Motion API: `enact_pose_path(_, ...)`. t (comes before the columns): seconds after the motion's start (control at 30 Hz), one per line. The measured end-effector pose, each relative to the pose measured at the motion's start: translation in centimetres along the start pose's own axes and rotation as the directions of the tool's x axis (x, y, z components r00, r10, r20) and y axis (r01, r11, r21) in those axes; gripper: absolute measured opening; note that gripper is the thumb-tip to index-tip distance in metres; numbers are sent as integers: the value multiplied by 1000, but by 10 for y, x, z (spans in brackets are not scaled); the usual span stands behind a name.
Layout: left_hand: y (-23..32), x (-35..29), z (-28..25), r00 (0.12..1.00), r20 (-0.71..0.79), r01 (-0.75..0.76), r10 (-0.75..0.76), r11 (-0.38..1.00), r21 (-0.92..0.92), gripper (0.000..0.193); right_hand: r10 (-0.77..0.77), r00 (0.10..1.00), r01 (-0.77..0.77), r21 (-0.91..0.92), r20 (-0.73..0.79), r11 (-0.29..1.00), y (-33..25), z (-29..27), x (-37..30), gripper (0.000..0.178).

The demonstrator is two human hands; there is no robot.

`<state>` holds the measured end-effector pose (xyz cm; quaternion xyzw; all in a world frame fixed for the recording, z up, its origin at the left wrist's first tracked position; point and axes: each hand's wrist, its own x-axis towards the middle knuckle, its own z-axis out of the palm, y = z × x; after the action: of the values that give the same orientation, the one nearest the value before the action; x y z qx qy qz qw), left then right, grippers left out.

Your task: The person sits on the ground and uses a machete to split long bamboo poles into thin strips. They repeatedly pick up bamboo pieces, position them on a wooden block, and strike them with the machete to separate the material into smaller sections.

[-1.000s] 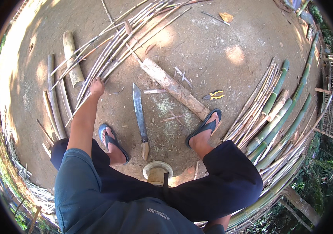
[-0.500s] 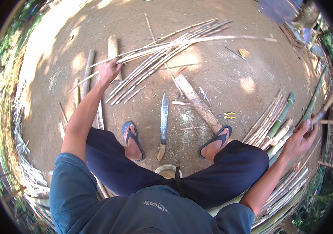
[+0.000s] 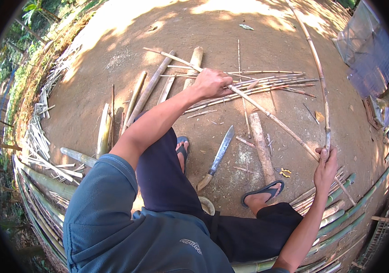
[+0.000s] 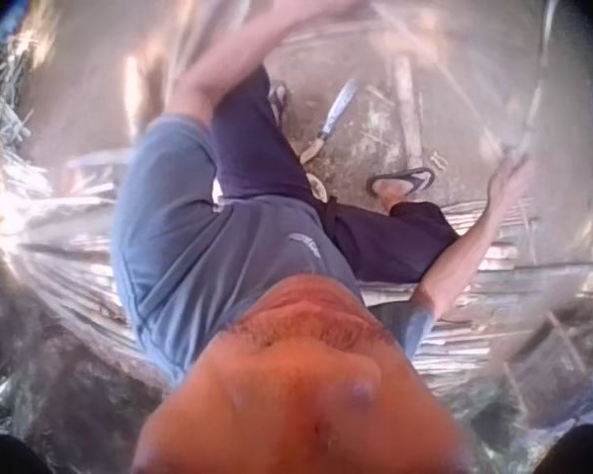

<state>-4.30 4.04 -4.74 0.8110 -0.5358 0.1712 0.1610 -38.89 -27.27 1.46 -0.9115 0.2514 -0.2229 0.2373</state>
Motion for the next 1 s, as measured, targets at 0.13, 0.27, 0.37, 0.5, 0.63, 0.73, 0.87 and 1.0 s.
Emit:
enact_pose_path(0.13,15,14,1,973,180,147,-142,989,-15,29,70,990,-82,-97,-123,992,10,-13,-2,29)
enact_pose_path(0.27,-13,14,13,932,218,311,-289,947,-76,28,-10,896,-51,-125,-444,991,4,-28,2,31)
enact_pose_path(0.37,-33,13,14,877,161,471,-453,877,-94,31,148,782,47,294,-606,955,-13,-33,13,33)
enact_pose_path(0.5,-21,25,22,822,173,515,-542,579,-633,44,360,735,134,644,-574,754,-45,-16,12,33)
enact_pose_path(0.63,61,49,-3,795,452,322,-404,-350,-880,40,437,805,47,778,-401,627,-80,23,4,33)
enact_pose_path(0.73,81,58,-15,762,484,139,-431,-621,-771,30,336,912,-77,710,-233,700,-100,56,-3,35)
enact_pose_path(0.87,61,60,11,697,451,17,-557,-616,-787,25,111,991,-51,553,-75,832,-108,100,-7,37)
enact_pose_path(1.0,59,58,41,579,496,-45,-646,-633,-773,29,-27,998,-5,531,52,848,-116,127,-26,38)
